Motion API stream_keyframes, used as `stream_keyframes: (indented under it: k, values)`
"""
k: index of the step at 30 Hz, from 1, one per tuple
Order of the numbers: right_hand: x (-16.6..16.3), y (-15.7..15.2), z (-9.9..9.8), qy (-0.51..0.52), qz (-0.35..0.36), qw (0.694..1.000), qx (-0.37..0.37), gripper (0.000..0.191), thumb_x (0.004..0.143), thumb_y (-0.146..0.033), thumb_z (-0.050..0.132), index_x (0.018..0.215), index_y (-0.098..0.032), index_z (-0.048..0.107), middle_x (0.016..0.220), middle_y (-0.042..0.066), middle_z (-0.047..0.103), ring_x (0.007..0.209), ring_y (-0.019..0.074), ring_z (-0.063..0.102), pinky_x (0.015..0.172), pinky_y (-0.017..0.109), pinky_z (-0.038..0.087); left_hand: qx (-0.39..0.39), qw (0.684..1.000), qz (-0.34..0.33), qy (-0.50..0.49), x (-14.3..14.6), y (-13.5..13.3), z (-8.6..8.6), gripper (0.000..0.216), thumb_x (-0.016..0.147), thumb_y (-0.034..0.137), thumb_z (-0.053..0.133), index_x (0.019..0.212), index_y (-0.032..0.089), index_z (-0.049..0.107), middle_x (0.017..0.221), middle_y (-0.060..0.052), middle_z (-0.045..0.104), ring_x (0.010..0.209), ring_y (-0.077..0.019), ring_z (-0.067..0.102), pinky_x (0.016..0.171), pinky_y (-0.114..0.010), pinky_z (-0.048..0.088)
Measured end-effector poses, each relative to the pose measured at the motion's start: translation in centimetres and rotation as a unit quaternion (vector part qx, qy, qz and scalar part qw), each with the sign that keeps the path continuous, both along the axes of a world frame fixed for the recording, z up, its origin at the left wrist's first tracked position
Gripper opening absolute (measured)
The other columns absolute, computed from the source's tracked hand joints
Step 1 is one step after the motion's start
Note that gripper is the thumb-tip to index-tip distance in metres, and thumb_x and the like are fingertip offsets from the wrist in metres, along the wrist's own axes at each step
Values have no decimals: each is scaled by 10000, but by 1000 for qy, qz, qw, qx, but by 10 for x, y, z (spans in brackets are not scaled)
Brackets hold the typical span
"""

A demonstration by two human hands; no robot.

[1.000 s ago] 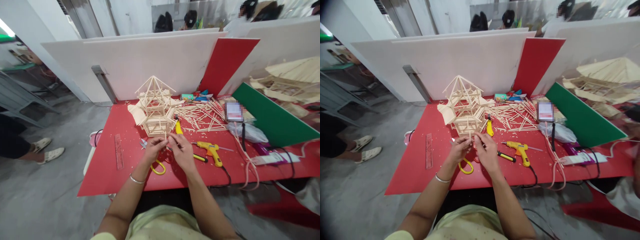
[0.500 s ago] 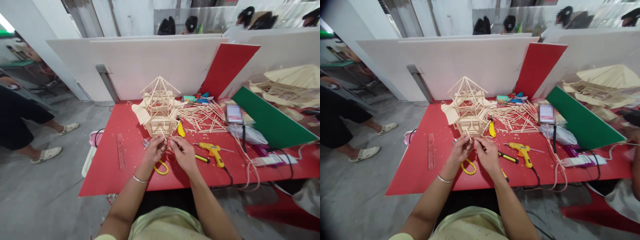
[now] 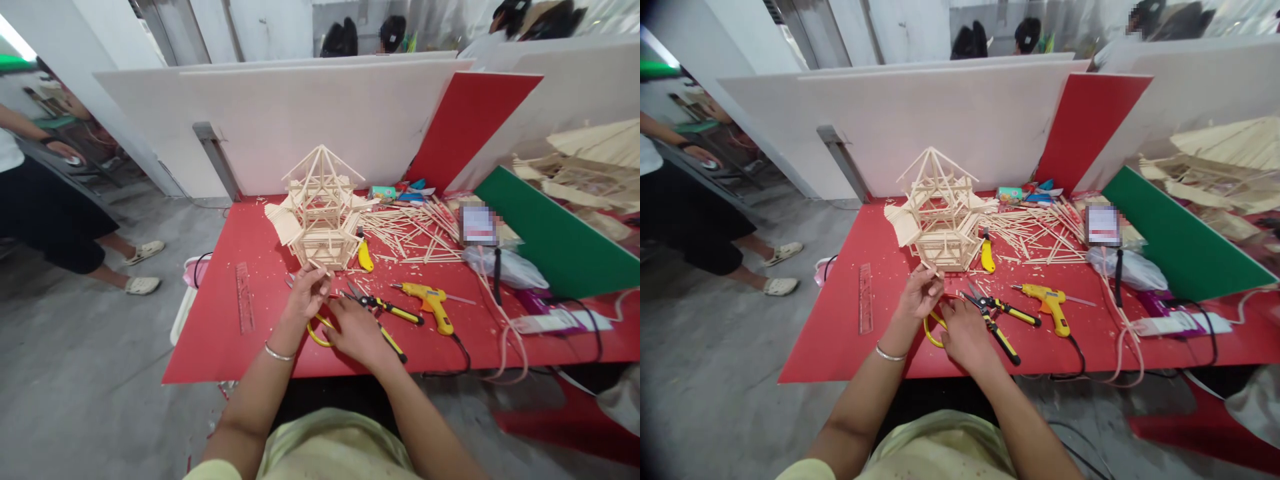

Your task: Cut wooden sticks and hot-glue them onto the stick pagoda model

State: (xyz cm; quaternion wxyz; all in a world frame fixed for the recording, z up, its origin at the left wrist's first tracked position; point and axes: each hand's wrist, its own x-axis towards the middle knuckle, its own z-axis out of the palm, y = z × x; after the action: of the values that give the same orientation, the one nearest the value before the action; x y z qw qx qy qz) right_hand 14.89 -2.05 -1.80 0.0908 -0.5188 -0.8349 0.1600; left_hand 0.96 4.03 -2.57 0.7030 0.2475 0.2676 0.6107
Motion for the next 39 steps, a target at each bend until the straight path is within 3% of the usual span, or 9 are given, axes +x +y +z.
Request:
stream_keyframes:
  k: [3, 7, 11, 14, 19, 24, 29, 34, 39]
  values:
    - [-18, -7, -11, -77, -10, 997, 16, 409, 888, -153, 539, 1290, -157, 609, 1195, 176, 642, 1106, 295, 586, 925, 394, 462, 0, 1000, 0, -15, -1, -1, 2, 248, 693, 233, 794, 792, 191, 571, 730, 8, 690, 402, -22, 401, 373, -158, 239]
    - [-25, -6, -29, -100, -29, 994, 26, 546, 843, -101, 549, 1384, -168, 538, 1135, 171, 654, 1044, 299, 600, 865, 387, 471, 8, 999, -1, -42, -3, -2, 5, 257, 688, 224, 817, 822, 199, 600, 733, 18, 689, 396, -22, 379, 359, -158, 233]
    - [-4, -11, -42, -96, -80, 992, 37, 737, 817, -195, 628, 1519, -196, 402, 1047, 135, 687, 1066, 308, 609, 878, 387, 467, 8, 997, -7, -71, -5, -2, 7, 262, 696, 244, 841, 785, 186, 602, 775, 15, 678, 429, -24, 406, 351, -148, 242]
    - [26, -24, -47, -91, -132, 986, 52, 677, 894, -362, 605, 1530, -259, 395, 1006, 105, 699, 1005, 294, 638, 819, 372, 475, 9, 996, -13, -89, -7, -3, 9, 261, 695, 240, 845, 789, 170, 612, 780, 13, 655, 445, -17, 400, 352, -130, 227]
    - [64, -37, -32, -18, -187, 977, 104, 581, 974, -509, 498, 1513, -309, 410, 1012, 70, 693, 933, 258, 657, 749, 342, 481, -16, 990, -36, -134, -10, -5, 13, 231, 734, 221, 817, 769, 152, 599, 723, 12, 630, 431, -8, 361, 355, -111, 226]
    - [60, -25, 2, 142, -125, 959, 209, 628, 904, -531, 609, 1425, -198, 496, 955, 88, 637, 880, 253, 603, 791, 362, 488, -63, 985, -46, -152, -7, -5, 7, 164, 803, 189, 748, 773, 147, 592, 728, 0, 614, 435, -6, 364, 362, -100, 272]
    - [41, -10, 19, 67, -109, 967, 220, 506, 928, -471, 571, 1360, -211, 600, 936, 101, 605, 794, 227, 565, 700, 326, 431, -102, 982, -59, -146, -5, -2, 1, 171, 805, 184, 728, 739, 134, 579, 662, 10, 579, 395, 2, 338, 328, -97, 244]
    - [32, -3, 17, 18, -118, 970, 210, 522, 912, -483, 590, 1372, -237, 611, 944, 88, 607, 798, 214, 561, 676, 307, 378, -144, 976, -71, -149, -6, -4, 4, 252, 797, 190, 718, 659, 154, 510, 448, 80, 346, 346, -19, 299, 325, -96, 231]
    - [29, 0, 15, 28, -108, 974, 197, 526, 920, -470, 589, 1394, -241, 593, 961, 81, 611, 808, 211, 568, 702, 308, 382, -163, 969, -60, -177, -5, -7, 8, 210, 724, 128, 726, 672, 149, 524, 473, 68, 392, 368, -23, 341, 336, -95, 245]
